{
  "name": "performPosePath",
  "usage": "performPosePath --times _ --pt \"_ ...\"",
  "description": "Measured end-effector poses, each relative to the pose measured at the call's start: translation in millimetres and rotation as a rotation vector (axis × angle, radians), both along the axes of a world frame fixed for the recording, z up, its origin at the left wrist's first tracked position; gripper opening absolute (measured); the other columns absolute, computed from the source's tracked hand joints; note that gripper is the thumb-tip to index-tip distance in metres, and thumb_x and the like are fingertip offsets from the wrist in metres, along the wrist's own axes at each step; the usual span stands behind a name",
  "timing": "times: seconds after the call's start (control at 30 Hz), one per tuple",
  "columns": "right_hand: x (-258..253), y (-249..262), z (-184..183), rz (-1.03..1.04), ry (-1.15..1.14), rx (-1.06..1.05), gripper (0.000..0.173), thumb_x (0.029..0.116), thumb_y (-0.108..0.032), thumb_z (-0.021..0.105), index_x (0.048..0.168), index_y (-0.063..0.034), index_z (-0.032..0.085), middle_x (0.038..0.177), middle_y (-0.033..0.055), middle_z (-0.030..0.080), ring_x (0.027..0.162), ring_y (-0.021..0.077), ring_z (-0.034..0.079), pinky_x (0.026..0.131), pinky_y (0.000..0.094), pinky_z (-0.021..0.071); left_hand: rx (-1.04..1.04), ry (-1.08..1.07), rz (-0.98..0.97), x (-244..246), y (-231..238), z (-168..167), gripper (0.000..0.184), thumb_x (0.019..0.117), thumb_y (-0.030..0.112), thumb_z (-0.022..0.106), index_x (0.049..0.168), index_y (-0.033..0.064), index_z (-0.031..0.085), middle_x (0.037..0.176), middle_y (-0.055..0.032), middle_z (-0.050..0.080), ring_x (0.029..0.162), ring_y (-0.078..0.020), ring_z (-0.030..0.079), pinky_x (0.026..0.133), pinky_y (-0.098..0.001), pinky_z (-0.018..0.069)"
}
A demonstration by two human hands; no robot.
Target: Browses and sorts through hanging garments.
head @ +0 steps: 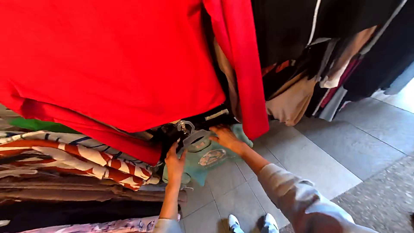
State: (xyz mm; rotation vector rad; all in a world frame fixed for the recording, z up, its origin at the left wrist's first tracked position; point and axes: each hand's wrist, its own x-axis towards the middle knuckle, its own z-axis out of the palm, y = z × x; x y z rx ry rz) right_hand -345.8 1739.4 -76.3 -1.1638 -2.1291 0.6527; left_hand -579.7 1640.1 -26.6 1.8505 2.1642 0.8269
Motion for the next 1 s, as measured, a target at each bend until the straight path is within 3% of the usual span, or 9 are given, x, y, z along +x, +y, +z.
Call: performPosePath --times 0.13,0.2,0.33,0.43,0.5,0.57,0.63,0.8,1.0 --pt "-9.3 -6.3 11.9 0.008 0.012 -0.092 0.026 0.1013 -0.018 0.065 0.115 0.0025 0.071 0.115 0.0237 0.07 0.118 0.0412 0.063 0.108 0.0604 0.0404 -0.125 0.058 -0.039 0.5 11.8 7.4 0.026 0.1009 0.01 0.064 0.121 -0.0054 0.068 0.12 -0.0248 0.068 0.115 -0.0403 0.065 0.103 -0.0573 0.0484" --pt "4.1 -5.3 24.0 -0.014 0.103 -0.046 0.022 0.0995 -0.015 0.067 0.107 0.0053 0.071 0.105 0.0244 0.071 0.107 0.0408 0.067 0.102 0.0593 0.0466 -0.088 0.041 -0.096 7.0 17.6 17.2 0.024 0.1014 0.008 0.062 0.119 -0.0062 0.068 0.118 -0.0248 0.069 0.111 -0.0392 0.067 0.101 -0.0567 0.0502" --pt "44.5 -28.8 28.4 0.06 0.154 -0.078 0.019 0.0958 -0.012 0.07 0.098 0.0073 0.07 0.095 0.0229 0.069 0.094 0.0368 0.068 0.088 0.0564 0.0523 -0.101 -0.005 -0.308 21.8 -8.7 29.3 0.038 0.1021 0.022 0.064 0.129 -0.0049 0.062 0.124 -0.0259 0.065 0.113 -0.0403 0.065 0.099 -0.0574 0.0514" --pt "37.8 -92.2 -0.2 0.066 0.04 -0.148 0.015 0.0929 -0.014 0.074 0.092 0.0004 0.072 0.091 0.0182 0.071 0.088 0.0361 0.07 0.081 0.0607 0.0541 -0.052 -0.16 -0.39 32.5 -55.2 4.7 0.047 0.0973 0.025 0.07 0.136 0.0002 0.061 0.134 -0.0214 0.063 0.126 -0.0361 0.06 0.107 -0.0558 0.0472" --pt "15.0 -130.4 -29.1 0.113 -0.036 -0.245 0.018 0.0957 -0.019 0.071 0.1 -0.0021 0.075 0.102 0.0181 0.073 0.099 0.0374 0.07 0.088 0.0622 0.0532 0.042 -0.313 -0.419 36.8 -90.2 -21.4 0.03 0.0984 0.014 0.065 0.123 -0.0024 0.069 0.125 -0.0172 0.07 0.119 -0.0277 0.066 0.105 -0.0476 0.0507" --pt "-3.8 -145.7 -43.0 0.257 -0.046 -0.385 0.025 0.0989 -0.022 0.067 0.107 0.0012 0.073 0.109 0.0216 0.071 0.105 0.0394 0.067 0.093 0.0618 0.0504 0.113 -0.468 -0.401 34.9 -115.8 -42.9 0.023 0.1008 0.005 0.051 0.104 -0.0077 0.071 0.099 -0.0127 0.075 0.095 -0.0164 0.072 0.092 -0.035 0.0573" --pt "-9.3 -133.9 -38.9 0.352 0.009 -0.432 0.031 0.1003 -0.024 0.066 0.113 0.0036 0.072 0.111 0.0222 0.072 0.105 0.0367 0.068 0.097 0.0566 0.0505 0.112 -0.548 -0.391 24.6 -129.6 -52.2 0.027 0.102 0.003 0.044 0.099 -0.0103 0.067 0.09 -0.0103 0.072 0.088 -0.01 0.069 0.088 -0.0276 0.0561" --pt "-12.9 -32.9 6.6 -0.134 0.123 -0.089 0.04 0.096 -0.008 0.068 0.134 0.0021 0.063 0.137 0.0253 0.061 0.131 0.0413 0.057 0.112 0.0577 0.0424 0.092 -0.528 -0.399 -0.7 -153.8 -49.3 0.027 0.1012 0.003 0.045 0.096 -0.0132 0.067 0.089 -0.0141 0.071 0.086 -0.0115 0.068 0.087 -0.0265 0.0551" --pt "-37.3 33.6 15.4 -0.125 -0.045 -0.026 0.037 0.0956 -0.016 0.071 0.126 0.004 0.067 0.128 0.0255 0.066 0.126 0.0415 0.059 0.112 0.0569 0.0401 0.121 -0.627 -0.403 -16.1 -175.5 -53.3 0.027 0.1027 0.005 0.046 0.096 -0.0135 0.064 0.082 -0.007 0.067 0.079 0.0001 0.063 0.08 -0.0163 0.0532"
